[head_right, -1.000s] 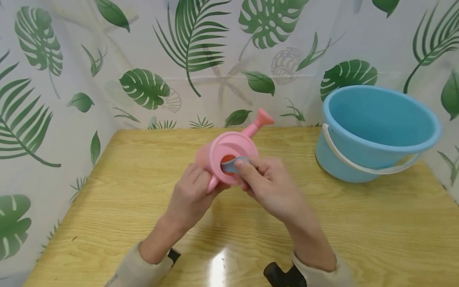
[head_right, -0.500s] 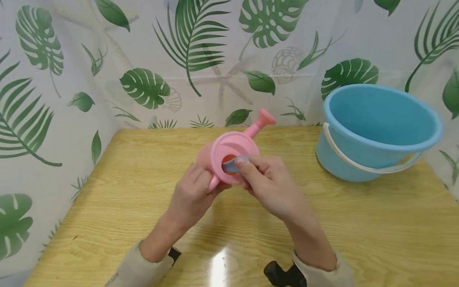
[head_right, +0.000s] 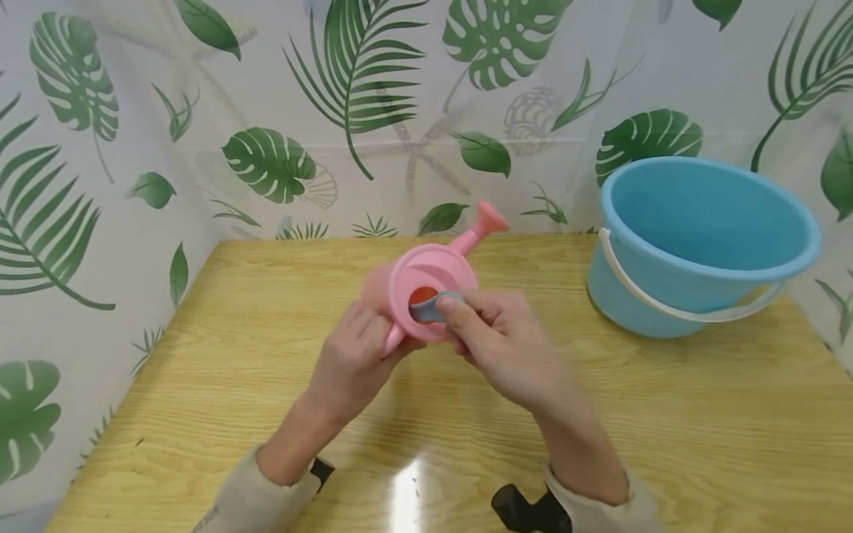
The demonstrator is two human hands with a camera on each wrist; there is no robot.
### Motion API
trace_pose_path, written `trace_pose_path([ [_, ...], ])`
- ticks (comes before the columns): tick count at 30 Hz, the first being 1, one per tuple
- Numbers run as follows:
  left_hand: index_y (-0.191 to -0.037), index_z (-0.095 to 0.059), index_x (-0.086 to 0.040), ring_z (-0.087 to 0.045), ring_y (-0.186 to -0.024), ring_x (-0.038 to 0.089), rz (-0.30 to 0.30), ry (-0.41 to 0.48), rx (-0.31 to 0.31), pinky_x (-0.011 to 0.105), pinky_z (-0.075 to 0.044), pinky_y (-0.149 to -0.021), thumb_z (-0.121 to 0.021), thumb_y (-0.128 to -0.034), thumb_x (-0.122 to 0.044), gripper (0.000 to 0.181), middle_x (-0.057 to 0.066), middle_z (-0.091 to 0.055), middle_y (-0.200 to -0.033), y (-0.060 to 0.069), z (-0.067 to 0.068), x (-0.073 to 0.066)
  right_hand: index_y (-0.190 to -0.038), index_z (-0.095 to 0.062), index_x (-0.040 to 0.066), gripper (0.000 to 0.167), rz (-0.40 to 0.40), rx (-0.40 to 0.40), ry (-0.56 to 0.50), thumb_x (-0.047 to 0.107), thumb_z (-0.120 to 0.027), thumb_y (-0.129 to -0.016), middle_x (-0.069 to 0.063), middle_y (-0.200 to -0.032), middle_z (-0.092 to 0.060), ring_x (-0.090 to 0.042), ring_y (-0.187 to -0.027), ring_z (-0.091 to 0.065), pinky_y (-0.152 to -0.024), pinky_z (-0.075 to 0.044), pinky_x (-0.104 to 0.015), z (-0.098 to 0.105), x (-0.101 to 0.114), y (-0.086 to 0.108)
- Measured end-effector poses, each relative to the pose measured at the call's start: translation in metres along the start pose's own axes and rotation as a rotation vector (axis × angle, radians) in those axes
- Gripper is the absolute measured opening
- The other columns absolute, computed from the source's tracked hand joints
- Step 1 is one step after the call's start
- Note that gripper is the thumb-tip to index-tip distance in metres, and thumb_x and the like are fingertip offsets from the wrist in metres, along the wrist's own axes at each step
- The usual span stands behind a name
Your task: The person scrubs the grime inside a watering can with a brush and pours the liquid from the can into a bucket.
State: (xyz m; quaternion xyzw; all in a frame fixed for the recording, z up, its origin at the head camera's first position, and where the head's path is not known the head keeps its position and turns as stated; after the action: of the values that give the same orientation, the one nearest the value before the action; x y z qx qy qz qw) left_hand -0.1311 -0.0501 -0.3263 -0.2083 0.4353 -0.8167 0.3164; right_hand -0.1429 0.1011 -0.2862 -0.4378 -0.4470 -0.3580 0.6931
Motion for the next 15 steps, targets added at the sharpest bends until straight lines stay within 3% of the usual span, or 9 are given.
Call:
trace_pose_path([
  [3, -0.071, -0.050, -0.007, -0.044, -0.063, 0.016, -0.019, 0.006, -0.018, 0.019, -0.041, -0.056, -0.086, -0.0752, -0.028, 0.043, 0.002, -0.044, -0.064, 0.000, 0.000, -0.001, -0.074, -0.059, 0.002, 0.032, -0.006, 0.013, 0.020, 0.011, -0.051, -0.104, -0.005, -0.058, -0.041, -0.018, -0.041, -0.026, -0.034, -0.020, -0.031, -0.003, -0.002, -0.002],
  [10, -0.073, -0.049, -0.007, -0.044, -0.064, 0.017, -0.013, 0.025, -0.023, 0.020, -0.042, -0.055, -0.083, -0.0773, -0.030, 0.042, 0.003, -0.045, -0.066, 0.002, 0.000, 0.003, -0.070, -0.058, 0.003, 0.034, 0.025, -0.051, -0.023, 0.007, -0.051, -0.104, -0.005, -0.054, -0.039, -0.019, -0.040, -0.023, -0.034, -0.015, -0.031, 0.007, 0.003, 0.003],
  [15, -0.072, -0.047, -0.008, -0.043, -0.062, 0.015, -0.060, 0.030, -0.035, 0.019, -0.041, -0.053, -0.082, -0.0785, -0.034, 0.043, 0.002, -0.044, -0.065, 0.004, -0.003, -0.001, -0.072, -0.058, 0.002, 0.034, -0.032, -0.059, 0.123, 0.015, -0.055, -0.103, -0.002, -0.054, -0.039, -0.016, -0.043, -0.028, -0.037, -0.022, -0.031, 0.005, -0.004, -0.003],
])
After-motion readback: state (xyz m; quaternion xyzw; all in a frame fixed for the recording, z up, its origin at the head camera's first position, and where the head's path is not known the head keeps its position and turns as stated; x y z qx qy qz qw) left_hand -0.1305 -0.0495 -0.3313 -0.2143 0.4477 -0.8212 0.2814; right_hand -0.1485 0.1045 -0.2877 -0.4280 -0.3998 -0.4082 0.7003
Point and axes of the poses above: each hand's wrist, its own y-axis away from the middle knuckle, its own z-axis out of the back of the hand, x = y × z, the point moved 7 cm from there along -y, towards the middle knuckle
